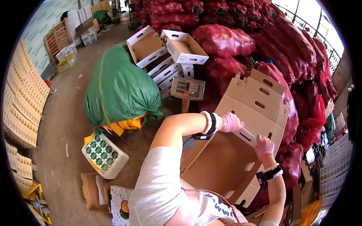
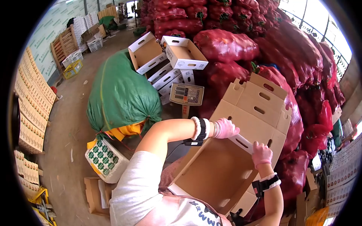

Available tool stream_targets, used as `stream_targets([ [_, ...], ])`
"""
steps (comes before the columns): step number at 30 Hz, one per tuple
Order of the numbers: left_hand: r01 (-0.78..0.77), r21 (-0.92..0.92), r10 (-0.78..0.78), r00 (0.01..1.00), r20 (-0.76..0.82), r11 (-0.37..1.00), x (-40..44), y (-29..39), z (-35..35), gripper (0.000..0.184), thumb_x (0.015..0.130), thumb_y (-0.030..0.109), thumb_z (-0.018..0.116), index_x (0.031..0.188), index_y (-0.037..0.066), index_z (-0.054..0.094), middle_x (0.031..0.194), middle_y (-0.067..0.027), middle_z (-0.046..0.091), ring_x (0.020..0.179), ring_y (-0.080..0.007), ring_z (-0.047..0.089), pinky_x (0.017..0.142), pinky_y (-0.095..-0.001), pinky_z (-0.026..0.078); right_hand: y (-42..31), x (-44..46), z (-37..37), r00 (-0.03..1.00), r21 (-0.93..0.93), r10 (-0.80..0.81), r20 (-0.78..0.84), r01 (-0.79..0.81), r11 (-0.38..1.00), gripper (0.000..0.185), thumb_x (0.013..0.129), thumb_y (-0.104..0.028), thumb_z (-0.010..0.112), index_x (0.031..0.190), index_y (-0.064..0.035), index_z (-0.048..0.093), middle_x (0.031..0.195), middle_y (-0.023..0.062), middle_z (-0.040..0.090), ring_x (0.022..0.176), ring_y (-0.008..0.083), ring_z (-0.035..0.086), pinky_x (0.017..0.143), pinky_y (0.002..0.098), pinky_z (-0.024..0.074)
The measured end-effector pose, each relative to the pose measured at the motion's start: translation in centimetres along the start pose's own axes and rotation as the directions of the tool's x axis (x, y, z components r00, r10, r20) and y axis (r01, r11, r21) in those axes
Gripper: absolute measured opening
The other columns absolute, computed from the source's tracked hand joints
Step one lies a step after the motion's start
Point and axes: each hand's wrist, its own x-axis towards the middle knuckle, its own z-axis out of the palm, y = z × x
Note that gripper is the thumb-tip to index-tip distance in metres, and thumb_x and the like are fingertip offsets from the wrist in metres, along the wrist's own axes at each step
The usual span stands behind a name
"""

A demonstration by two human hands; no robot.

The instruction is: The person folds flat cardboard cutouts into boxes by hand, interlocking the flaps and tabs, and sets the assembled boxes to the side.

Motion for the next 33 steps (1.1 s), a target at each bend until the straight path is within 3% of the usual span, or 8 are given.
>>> stream_targets([
  [3,0.044,-0.026,-0.044,0.999,0.028,0.999,-0.1,-0.7,-0.4,0.022,0.081,0.016,0.06,0.099,0.003,0.057,0.087,-0.0163,0.066,0.083,-0.0328,0.066,0.066,-0.0424,0.053,0.3,-0.4,-0.7,1.0,0.109,0.009,-0.021,-0.007,0.994,0.027,0.073,-0.027,0.066,0.092,-0.0091,0.058,0.089,0.012,0.063,0.087,0.029,0.063,0.07,0.041,0.0523],
  [6,-0.07,-0.234,0.102,0.987,0.127,0.97,-0.4,-3.3,-2.2,0.022,0.082,0.023,0.063,0.095,0.005,0.062,0.087,-0.0137,0.066,0.082,-0.0319,0.065,0.071,-0.0405,0.051,1.3,-0.9,0.0,0.997,0.234,0.016,-0.076,0.002,0.972,0.027,0.073,-0.027,0.066,0.091,-0.0091,0.059,0.089,0.012,0.063,0.088,0.0298,0.062,0.073,0.0414,0.0507],
  [10,-0.076,-0.729,-0.033,0.99,-0.134,0.68,-1.8,-6.1,-0.3,0.014,0.08,0.014,0.064,0.092,0.006,0.064,0.082,-0.0134,0.064,0.082,-0.0307,0.062,0.074,-0.0382,0.048,1.5,-1.4,0.2,0.998,0.345,0.055,-0.044,-0.036,0.938,0.027,0.073,-0.026,0.065,0.093,-0.0091,0.059,0.09,0.0124,0.062,0.089,0.0313,0.06,0.075,0.0422,0.0493],
  [14,-0.195,-0.454,0.019,0.931,-0.365,0.87,-4.3,-4.9,0.2,0.017,0.075,0.008,0.065,0.092,0.007,0.063,0.088,-0.0121,0.06,0.088,-0.03,0.059,0.079,-0.0367,0.048,1.4,-1.1,0.3,0.998,0.346,0.037,-0.05,-0.017,0.938,0.026,0.074,-0.024,0.063,0.095,-0.0091,0.058,0.091,0.0124,0.061,0.089,0.0319,0.059,0.076,0.0426,0.0491],
  [18,-0.136,-0.324,0.057,0.969,-0.241,0.936,-5.9,-4.7,-0.4,0.017,0.08,0.019,0.064,0.093,0.007,0.062,0.098,-0.013,0.058,0.094,-0.0299,0.058,0.08,-0.0375,0.049,1.3,-0.9,1.1,0.997,0.344,0.015,-0.075,0.012,0.939,0.025,0.075,-0.023,0.061,0.095,-0.0096,0.056,0.092,0.012,0.061,0.09,0.0316,0.059,0.076,0.0424,0.0491],
  [22,0.119,-0.167,-0.132,0.989,-0.064,0.979,-5.2,-4.0,-0.8,0.015,0.083,0.016,0.058,0.094,0.006,0.06,0.092,-0.0168,0.06,0.086,-0.0346,0.061,0.074,-0.0419,0.051,1.1,-0.9,1.0,0.997,0.334,0.033,-0.066,-0.009,0.943,0.022,0.077,-0.021,0.061,0.095,-0.0102,0.056,0.092,0.0117,0.061,0.09,0.0314,0.059,0.076,0.042,0.0495],
  [28,0.164,-0.38,-0.237,0.959,-0.154,0.91,-6.7,-2.7,-0.5,0.012,0.084,0.013,0.054,0.088,0.003,0.056,0.086,-0.0188,0.059,0.083,-0.0372,0.059,0.073,-0.0439,0.049,0.5,-0.9,0.0,0.996,0.258,0.087,0.029,-0.092,0.962,0.017,0.08,-0.017,0.061,0.095,-0.0097,0.056,0.09,0.0128,0.063,0.089,0.0307,0.062,0.073,0.0407,0.0512],
  [33,-0.096,-0.607,-0.034,0.979,-0.199,0.789,-14.3,1.9,-2.3,0.013,0.082,0.017,0.056,0.083,0.003,0.055,0.079,-0.0157,0.056,0.077,-0.0346,0.057,0.071,-0.0419,0.047,0.4,-0.8,0.1,0.994,0.255,0.098,0.058,-0.109,0.961,0.015,0.081,-0.015,0.06,0.094,-0.0085,0.056,0.089,0.0132,0.064,0.09,0.0305,0.062,0.072,0.0399,0.0518],
])
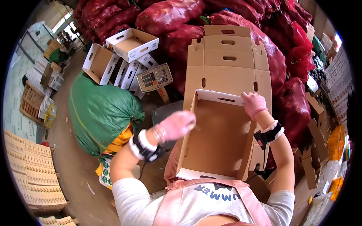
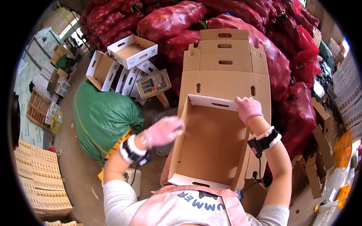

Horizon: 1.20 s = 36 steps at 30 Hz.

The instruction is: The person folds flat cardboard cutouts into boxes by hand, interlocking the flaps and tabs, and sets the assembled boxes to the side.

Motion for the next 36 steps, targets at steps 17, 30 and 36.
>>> stream_targets([
  [17,0.709,-0.528,-0.658,0.678,0.328,0.468,-11.9,1.0,11.4,0.042,0.092,0.029,0.049,0.126,0.004,0.049,0.107,-0.0187,0.061,0.099,-0.029,0.059,0.091,-0.0366,0.044,4.8,-3.4,-3.7,0.801,0.717,0.235,-0.551,0.31,0.624,0.017,0.085,-0.005,0.058,0.101,-0.0025,0.056,0.095,0.008,0.058,0.088,0.0201,0.057,0.078,0.0309,0.0459],
  [30,-0.369,-0.926,-0.79,0.54,-0.289,0.086,-2.8,-14.0,-11.8,0.035,0.094,0.034,0.048,0.114,0.006,0.045,0.096,-0.0139,0.057,0.081,-0.0231,0.061,0.066,-0.0373,0.055,3.9,-9.4,-3.8,0.794,0.835,0.309,-0.524,0.408,0.369,0.035,0.092,-0.004,0.051,0.126,-0.0007,0.042,0.111,0.0078,0.053,0.098,0.0133,0.051,0.087,0.0271,0.0411],
  [36,-0.809,-0.581,-0.743,0.331,-0.582,0.094,1.1,-12.8,-13.5,0.077,0.092,0.052,0.041,0.144,0.009,0.003,0.127,-0.0256,0.045,0.114,-0.0392,0.052,0.103,-0.0553,0.035,4.0,-10.2,-2.8,0.806,0.883,0.371,-0.46,0.373,0.286,0.036,0.091,-0.004,0.051,0.126,-0.0018,0.041,0.109,0.0084,0.054,0.1,0.014,0.05,0.089,0.0282,0.04],
])
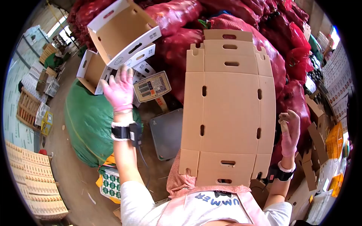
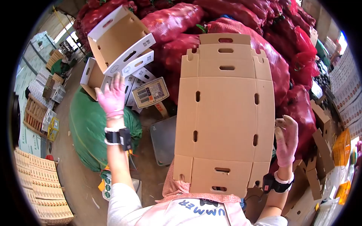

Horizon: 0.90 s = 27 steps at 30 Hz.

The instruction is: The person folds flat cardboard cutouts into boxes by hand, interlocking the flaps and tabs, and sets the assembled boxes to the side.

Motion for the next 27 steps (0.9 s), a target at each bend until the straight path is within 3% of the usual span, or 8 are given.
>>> stream_targets([
  [3,0.163,0.058,-0.17,0.977,0.13,0.985,-2.6,-3.0,-2.3,0.084,0.092,0.052,0.042,0.144,0.013,-0.011,0.125,-0.0243,0.047,0.115,-0.0378,0.05,0.103,-0.0545,0.035,1.2,-0.9,-0.4,0.998,0.013,0.056,-0.006,-0.056,0.998,0.04,0.09,-0.007,0.054,0.127,-0.0013,0.04,0.109,0.0092,0.055,0.101,0.0151,0.05,0.09,0.0287,0.0398],
  [7,0.638,0.468,-0.669,0.733,-0.123,0.612,-8.7,-5.3,-4.8,0.068,0.09,0.044,0.053,0.138,0.003,0.025,0.127,-0.0202,0.048,0.117,-0.031,0.05,0.103,-0.0429,0.037,3.1,-3.4,-1.4,0.947,-0.559,0.226,-0.227,-0.317,0.766,0.063,0.082,-0.015,0.066,0.134,0.0008,0.034,0.121,0.0155,0.051,0.113,0.0228,0.05,0.095,0.033,0.0409],
  [9,-0.104,0.986,-0.641,0.75,0.164,0.131,-14.7,-7.1,-9.3,0.074,0.086,0.037,0.061,0.138,-0.002,0.027,0.121,-0.0187,0.052,0.119,-0.0289,0.049,0.101,-0.0346,0.038,6.6,-6.4,-2.3,0.953,-0.801,0.232,-0.193,-0.289,0.524,0.08,0.073,-0.019,0.075,0.137,0.0004,0.031,0.133,0.0184,0.043,0.12,0.0282,0.046,0.1,0.0352,0.0393],
  [12,-0.053,0.988,-0.701,0.711,-0.064,-0.144,-22.9,-7.6,-9.0,0.096,0.075,0.034,0.072,0.141,-0.004,0.013,0.132,-0.0258,0.038,0.124,-0.0344,0.042,0.103,-0.0358,0.035,5.4,-8.2,0.8,0.687,-0.754,0.681,-0.253,-0.581,0.307,0.106,0.056,-0.028,0.086,0.139,0.0,0.025,0.136,0.0202,0.039,0.127,0.0313,0.039,0.105,0.0371,0.035],
  [18,-0.158,0.852,-0.497,0.858,-0.132,-0.499,-26.8,-9.8,-8.3,0.101,0.068,0.034,0.076,0.142,0.008,0.013,0.132,-0.0419,0.026,0.115,-0.0534,0.042,0.094,-0.0478,0.044,2.6,-5.8,3.0,0.615,-0.883,0.721,-0.319,-0.469,0.009,0.094,0.06,-0.03,0.085,0.13,-0.0067,0.028,0.117,0.0209,0.05,0.098,0.0362,0.059,0.078,0.0413,0.0523],
  [22,-0.268,0.768,-0.517,0.851,-0.095,-0.582,-26.6,-9.2,-7.0,0.09,0.068,0.034,0.076,0.139,0.009,0.026,0.129,-0.0398,0.032,0.108,-0.0481,0.051,0.087,-0.045,0.048,1.9,-6.7,4.0,0.793,-0.963,0.552,-0.258,-0.259,-0.079,0.083,0.06,-0.029,0.082,0.124,-0.008,0.034,0.099,0.0158,0.052,0.088,0.031,0.06,0.068,0.0387,0.0533],
  [25,-0.497,0.63,-0.586,0.806,0.08,-0.597,-27.3,-8.2,-5.7,0.081,0.07,0.03,0.074,0.136,0.011,0.033,0.126,-0.0377,0.037,0.103,-0.0442,0.055,0.086,-0.0442,0.049,1.9,-8.9,3.0,0.886,-0.909,0.296,0.356,0.254,0.332,0.078,0.055,-0.03,0.083,0.118,-0.0091,0.043,0.097,0.0158,0.051,0.083,0.0323,0.059,0.067,0.04,0.0509],
  [27,-0.599,0.656,-0.638,0.736,0.226,-0.459,-27.6,-7.8,-5.1,0.067,0.07,0.03,0.074,0.127,0.009,0.046,0.116,-0.0293,0.044,0.094,-0.0402,0.057,0.081,-0.0423,0.05,-0.9,-6.6,3.5,0.56,-0.644,0.375,0.739,0.421,0.639,0.08,0.05,-0.035,0.082,0.116,-0.0078,0.048,0.094,0.012,0.049,0.087,0.0302,0.054,0.075,0.0402,0.0474],
])
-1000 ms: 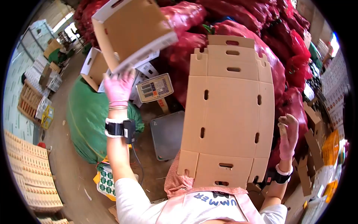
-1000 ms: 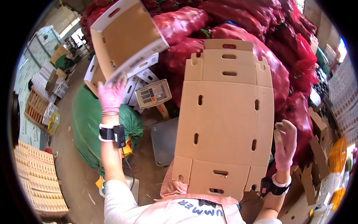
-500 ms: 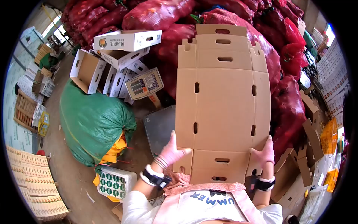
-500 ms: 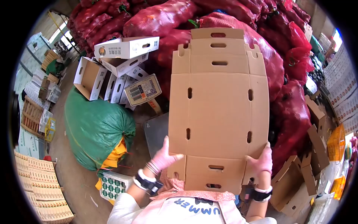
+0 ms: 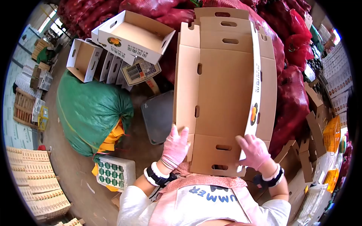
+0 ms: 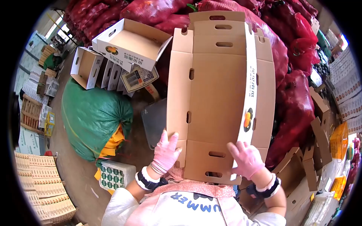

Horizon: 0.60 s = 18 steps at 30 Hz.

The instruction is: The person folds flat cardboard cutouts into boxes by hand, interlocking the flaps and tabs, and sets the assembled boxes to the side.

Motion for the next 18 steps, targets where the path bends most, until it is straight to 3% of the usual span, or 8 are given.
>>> stream_targets([
  [4,-0.444,-0.213,0.463,0.885,0.049,0.87,1.7,-1.2,-3.9,0.078,0.058,0.043,0.077,0.123,0.009,0.051,0.102,-0.0186,0.044,0.088,-0.0355,0.054,0.079,-0.0425,0.047,4.9,0.3,1.4,0.949,-0.111,-0.302,-0.087,0.292,0.95,0.049,0.048,-0.04,0.078,0.084,-0.0112,0.062,0.082,0.0066,0.047,0.081,0.0249,0.052,0.07,0.0357,0.0477],
  [8,-0.705,-0.163,0.719,0.694,0.042,0.69,5.5,-4.6,-6.2,0.101,0.039,0.047,0.082,0.128,0.011,0.049,0.117,-0.0194,0.046,0.106,-0.0362,0.05,0.092,-0.0475,0.043,8.1,-1.6,-1.3,0.867,0.101,-0.082,-0.492,0.15,0.983,0.031,0.048,-0.017,0.08,0.07,-0.0112,0.059,0.078,0.0075,0.044,0.07,0.0262,0.048,0.062,0.0368,0.0466],
  [9,-0.726,-0.109,0.718,0.687,-0.111,0.679,6.4,-6.0,-5.8,0.081,0.049,0.033,0.084,0.12,0.011,0.053,0.114,-0.019,0.049,0.105,-0.0353,0.052,0.09,-0.0452,0.044,9.6,-2.1,-2.2,0.689,-0.086,-0.09,-0.719,0.04,0.995,0.023,0.059,-0.008,0.076,0.075,-0.0077,0.059,0.078,0.0052,0.046,0.071,0.0223,0.05,0.061,0.0336,0.045],
  [11,-0.731,-0.253,0.531,0.649,-0.545,0.634,9.9,-4.5,-7.5,0.035,0.065,0.009,0.076,0.093,0.007,0.055,0.092,-0.0083,0.055,0.084,-0.0261,0.054,0.07,-0.0333,0.047,14.5,-4.1,-1.8,0.314,0.548,0.492,-0.812,0.119,0.828,0.014,0.089,-0.015,0.059,0.092,-0.0016,0.057,0.087,0.0033,0.055,0.084,0.0154,0.054,0.066,0.0299,0.046],
  [12,-0.651,-0.301,0.34,0.669,-0.661,0.697,10.5,-3.2,-8.1,0.024,0.075,0.013,0.073,0.087,0.007,0.053,0.075,-0.0024,0.051,0.069,-0.0197,0.052,0.061,-0.0301,0.044,10.8,-2.4,-4.7,0.108,0.649,0.778,-0.618,0.629,0.428,0.018,0.092,-0.019,0.052,0.091,-0.0018,0.058,0.089,0.0041,0.057,0.084,0.0155,0.055,0.071,0.031,0.0463],
  [14,-0.411,-0.881,-0.192,0.908,-0.373,-0.233,10.5,0.3,-9.8,0.02,0.083,0.019,0.068,0.083,0.008,0.051,0.064,0.0004,0.046,0.059,-0.0149,0.05,0.055,-0.0288,0.043,6.0,-2.2,-6.8,0.042,0.693,0.814,-0.579,0.551,0.465,0.013,0.088,-0.014,0.053,0.087,-0.0024,0.058,0.085,0.0052,0.055,0.079,0.0152,0.054,0.07,0.0302,0.0452],
  [16,-0.403,-0.759,-0.092,0.852,-0.515,0.511,7.8,0.4,-10.8,0.029,0.085,0.031,0.065,0.075,0.008,0.05,0.058,0.0013,0.044,0.054,-0.0136,0.051,0.049,-0.0294,0.04,7.0,-7.2,-4.0,0.437,0.317,0.374,-0.818,-0.201,0.927,0.007,0.079,-0.01,0.059,0.083,-0.0038,0.059,0.083,0.0085,0.055,0.076,0.0187,0.052,0.068,0.0324,0.0459],
  [18,-0.673,-0.106,0.593,0.706,-0.389,0.732,4.5,-0.2,-9.9,0.016,0.07,0.014,0.066,0.073,0.01,0.051,0.054,-0.0073,0.044,0.048,-0.0235,0.049,0.044,-0.0326,0.041,2.9,-8.2,-3.2,0.939,0.049,-0.03,-0.342,0.049,0.998,0.01,0.07,-0.005,0.061,0.08,-0.0049,0.058,0.084,0.0115,0.055,0.074,0.025,0.05,0.067,0.035,0.0466],
])
